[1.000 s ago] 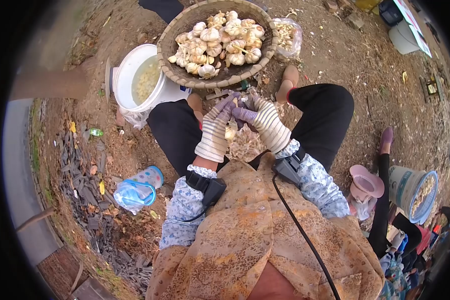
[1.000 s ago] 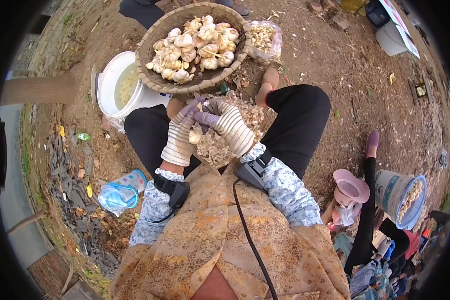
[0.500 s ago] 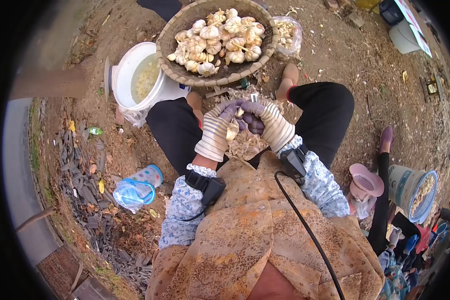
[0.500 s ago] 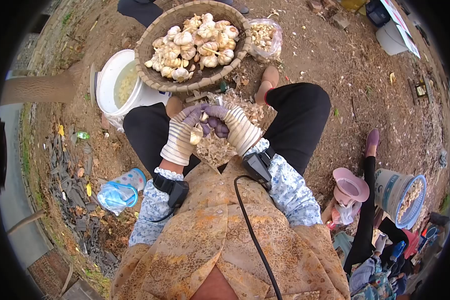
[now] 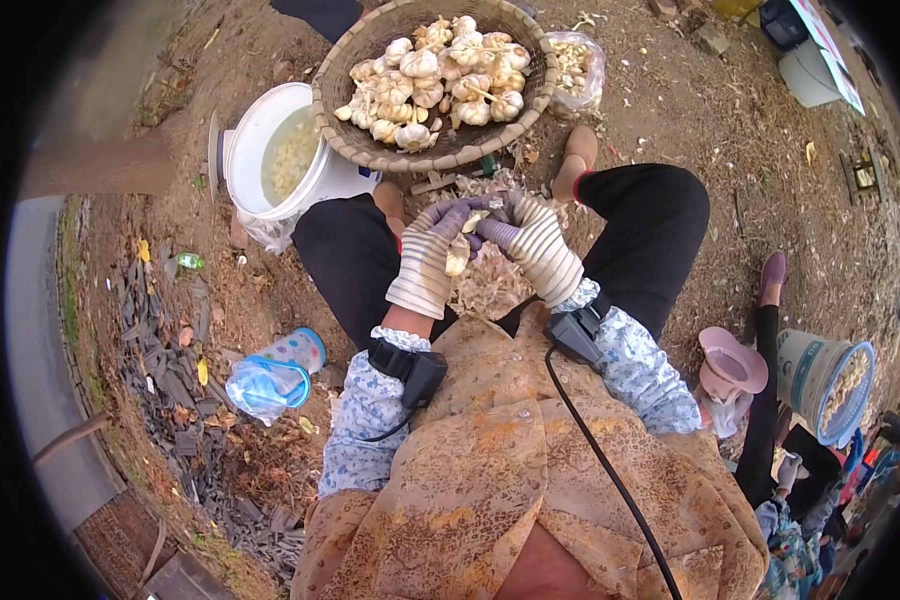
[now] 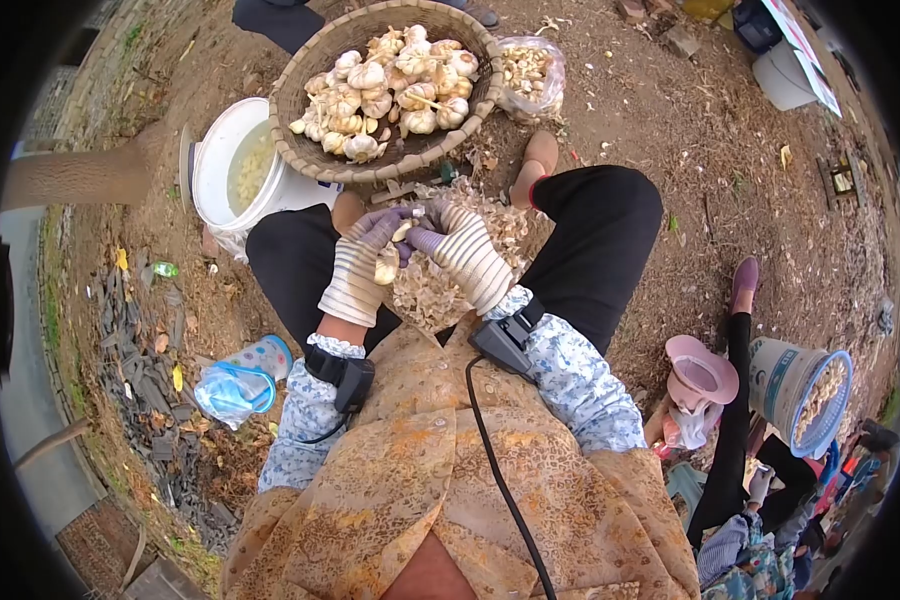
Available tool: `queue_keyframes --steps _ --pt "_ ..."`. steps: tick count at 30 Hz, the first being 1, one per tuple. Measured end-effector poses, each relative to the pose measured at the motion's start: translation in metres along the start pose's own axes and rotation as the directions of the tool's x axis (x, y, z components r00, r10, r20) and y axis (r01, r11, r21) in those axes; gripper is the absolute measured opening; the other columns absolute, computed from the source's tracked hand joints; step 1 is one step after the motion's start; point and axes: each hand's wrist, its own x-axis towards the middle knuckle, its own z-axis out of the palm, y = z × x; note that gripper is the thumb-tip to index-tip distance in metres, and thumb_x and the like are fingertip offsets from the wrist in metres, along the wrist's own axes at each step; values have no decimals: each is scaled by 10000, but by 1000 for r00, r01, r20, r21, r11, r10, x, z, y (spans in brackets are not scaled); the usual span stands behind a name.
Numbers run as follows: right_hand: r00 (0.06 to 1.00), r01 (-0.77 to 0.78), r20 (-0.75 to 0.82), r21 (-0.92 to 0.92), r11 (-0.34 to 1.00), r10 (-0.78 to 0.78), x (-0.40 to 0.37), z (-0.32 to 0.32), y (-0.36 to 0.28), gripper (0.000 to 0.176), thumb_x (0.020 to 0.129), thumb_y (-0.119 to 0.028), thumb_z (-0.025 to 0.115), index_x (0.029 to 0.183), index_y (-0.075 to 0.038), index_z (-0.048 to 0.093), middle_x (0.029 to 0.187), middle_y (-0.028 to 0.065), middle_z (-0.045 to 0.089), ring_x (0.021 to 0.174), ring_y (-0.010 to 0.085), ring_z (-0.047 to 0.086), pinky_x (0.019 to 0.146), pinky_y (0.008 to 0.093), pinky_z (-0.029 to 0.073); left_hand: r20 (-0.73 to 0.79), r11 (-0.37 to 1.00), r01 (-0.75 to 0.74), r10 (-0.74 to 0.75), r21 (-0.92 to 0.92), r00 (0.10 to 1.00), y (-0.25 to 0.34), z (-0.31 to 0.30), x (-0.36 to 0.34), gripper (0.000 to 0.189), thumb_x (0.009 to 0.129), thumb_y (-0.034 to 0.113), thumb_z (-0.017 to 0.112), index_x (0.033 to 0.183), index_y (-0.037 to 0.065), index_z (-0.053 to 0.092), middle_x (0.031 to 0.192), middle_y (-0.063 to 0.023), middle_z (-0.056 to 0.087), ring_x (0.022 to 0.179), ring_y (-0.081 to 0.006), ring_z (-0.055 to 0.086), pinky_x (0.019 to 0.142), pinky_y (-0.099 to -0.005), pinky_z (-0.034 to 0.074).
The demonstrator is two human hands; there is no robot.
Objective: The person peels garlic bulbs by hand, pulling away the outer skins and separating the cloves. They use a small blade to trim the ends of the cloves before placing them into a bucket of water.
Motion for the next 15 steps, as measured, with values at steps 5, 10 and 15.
queue_keyframes --steps 5,10,15 --pt "995 -44 73 -355 934 75 7 -8 14 333 878 -110 694 1163 35 601 928 14 652 837 57 557 762 219 465 -157 992 -25 44 123 987 -2 -5 3 226 891 112 684 1048 -40 627 824 -90 663 624 -132 610 550 -254 510" --pt "930 -362 125 140 921 347 7 -29 10 134 872 -159 694 904 -44 634 766 51 634 505 58 473 445 227 354 -95 999 -38 39 12 995 0 -14 4 225 881 155 708 1030 -2 646 745 -60 628 547 -139 604 474 -257 500" --pt "944 -298 -16 379 876 328 8 -44 12 118 877 -151 679 901 -62 605 731 65 623 431 66 401 399 215 280 -143 993 -48 63 109 988 15 -26 4 269 880 182 715 1065 -2 650 736 -63 629 534 -145 606 463 -255 490"
